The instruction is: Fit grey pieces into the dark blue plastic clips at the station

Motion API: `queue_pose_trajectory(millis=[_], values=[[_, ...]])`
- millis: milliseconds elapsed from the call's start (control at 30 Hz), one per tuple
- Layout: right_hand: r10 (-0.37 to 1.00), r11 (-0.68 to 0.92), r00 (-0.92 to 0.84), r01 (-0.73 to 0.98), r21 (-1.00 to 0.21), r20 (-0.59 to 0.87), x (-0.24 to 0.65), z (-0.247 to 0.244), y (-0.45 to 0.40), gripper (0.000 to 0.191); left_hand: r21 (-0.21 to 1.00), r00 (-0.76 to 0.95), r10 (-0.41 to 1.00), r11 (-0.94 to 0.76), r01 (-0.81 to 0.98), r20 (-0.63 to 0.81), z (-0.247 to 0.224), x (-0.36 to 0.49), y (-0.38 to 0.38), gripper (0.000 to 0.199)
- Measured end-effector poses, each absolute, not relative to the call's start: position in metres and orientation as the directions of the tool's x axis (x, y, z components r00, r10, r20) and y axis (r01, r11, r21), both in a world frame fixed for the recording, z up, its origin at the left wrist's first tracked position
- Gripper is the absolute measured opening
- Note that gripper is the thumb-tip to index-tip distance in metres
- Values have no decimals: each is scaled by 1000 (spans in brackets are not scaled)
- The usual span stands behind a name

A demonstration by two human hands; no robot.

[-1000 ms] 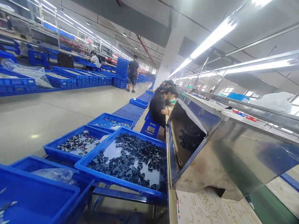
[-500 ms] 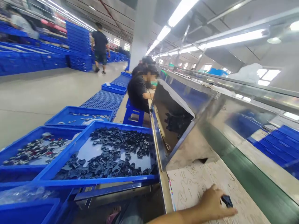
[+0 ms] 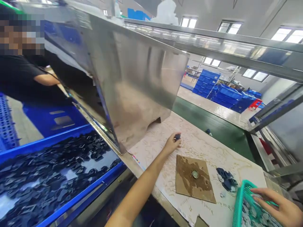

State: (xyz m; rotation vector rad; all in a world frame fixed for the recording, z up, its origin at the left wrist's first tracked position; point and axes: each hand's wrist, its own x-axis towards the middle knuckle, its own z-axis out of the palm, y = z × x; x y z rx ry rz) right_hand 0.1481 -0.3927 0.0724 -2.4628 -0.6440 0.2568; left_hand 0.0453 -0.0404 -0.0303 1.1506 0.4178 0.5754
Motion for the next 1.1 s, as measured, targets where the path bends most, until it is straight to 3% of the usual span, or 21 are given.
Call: queue_pose_trajectory(millis=[133, 233, 333, 433, 567, 700, 1000, 1100], values=[[634, -620, 771, 458, -637, -63, 132, 83, -346, 21, 922, 799, 600, 329, -205, -37, -28, 41, -43, 27], [764, -476, 646, 553, -683, -10, 120, 73, -311, 28, 928, 802, 596, 319, -192, -39, -31, 40, -44, 30], [846, -389, 531, 552, -738, -49, 116, 60, -287, 33, 939, 805, 592, 298, -171, -41, -35, 39, -44, 33], [868, -370, 475, 426, -826, -145, 115, 52, -275, 24, 947, 808, 588, 281, -153, -43, -38, 38, -43, 34], [787, -415, 554, 151, -897, -271, 111, 47, -275, 19, 954, 815, 577, 267, -138, -44, -38, 37, -43, 38], [746, -316, 605, -48, -947, -280, 107, 42, -278, 13, 957, 824, 564, 263, -123, -49, -37, 37, -46, 39], [757, -242, 565, -223, -944, -328, 99, 45, -272, 45, 961, 827, 560, 256, -109, -55, -33, 35, -48, 33], [777, -291, 521, -201, -935, -354, 98, 47, -268, 43, 961, 827, 558, 259, -100, -64, -32, 35, -48, 32]])
